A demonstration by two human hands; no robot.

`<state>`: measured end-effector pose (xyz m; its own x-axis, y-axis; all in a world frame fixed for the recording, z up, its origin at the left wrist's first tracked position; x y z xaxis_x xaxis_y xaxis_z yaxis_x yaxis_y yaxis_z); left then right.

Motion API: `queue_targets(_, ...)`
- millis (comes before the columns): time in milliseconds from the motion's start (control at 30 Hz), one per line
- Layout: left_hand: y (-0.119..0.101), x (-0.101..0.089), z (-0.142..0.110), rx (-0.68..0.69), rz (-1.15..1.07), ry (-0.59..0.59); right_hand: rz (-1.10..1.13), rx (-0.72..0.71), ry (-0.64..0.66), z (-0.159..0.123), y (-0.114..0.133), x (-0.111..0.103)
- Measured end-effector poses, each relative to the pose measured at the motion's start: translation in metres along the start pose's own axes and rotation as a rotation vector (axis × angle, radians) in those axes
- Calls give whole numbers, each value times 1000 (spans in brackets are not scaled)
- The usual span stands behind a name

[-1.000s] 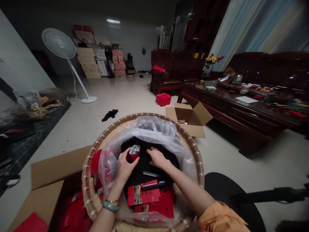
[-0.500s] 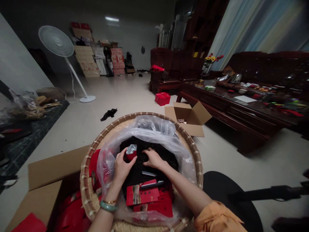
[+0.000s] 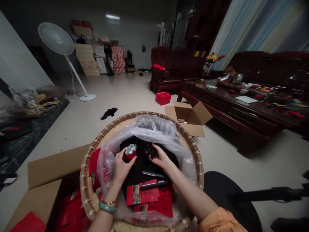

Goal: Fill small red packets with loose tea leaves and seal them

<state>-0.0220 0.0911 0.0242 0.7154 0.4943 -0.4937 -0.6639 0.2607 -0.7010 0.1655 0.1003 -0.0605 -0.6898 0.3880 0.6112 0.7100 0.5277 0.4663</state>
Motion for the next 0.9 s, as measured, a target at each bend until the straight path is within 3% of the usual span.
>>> queue_targets(100,-2,1,-1,13,7,4,223,84,43,-5,-8,3)
queue_targets(267,-10,2,-2,68,-5,19,369,58,73,-8,-12,7)
queue_targets(433,-15,1,-3,85,-11,24,350,-36,38,-16,-8,9)
queue_targets(667,-22,2,-4,98,-13,51,119,-220,22,-19,6,7)
queue_targets(900,-30,6,-8,144,-54,90,252,-244,54,-23,10,13)
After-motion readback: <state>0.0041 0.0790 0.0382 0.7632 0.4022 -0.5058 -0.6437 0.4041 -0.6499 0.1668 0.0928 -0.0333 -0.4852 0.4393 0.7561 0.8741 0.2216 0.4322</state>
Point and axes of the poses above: each hand's wrist, its own z-axis towards the middle knuckle, its own x-axis out of the palm, y = z × x, the point moved 9 cm from there along z, towards the middle knuckle, and after that the axes turned 9 degrees about -y, right-handed, at the moved point
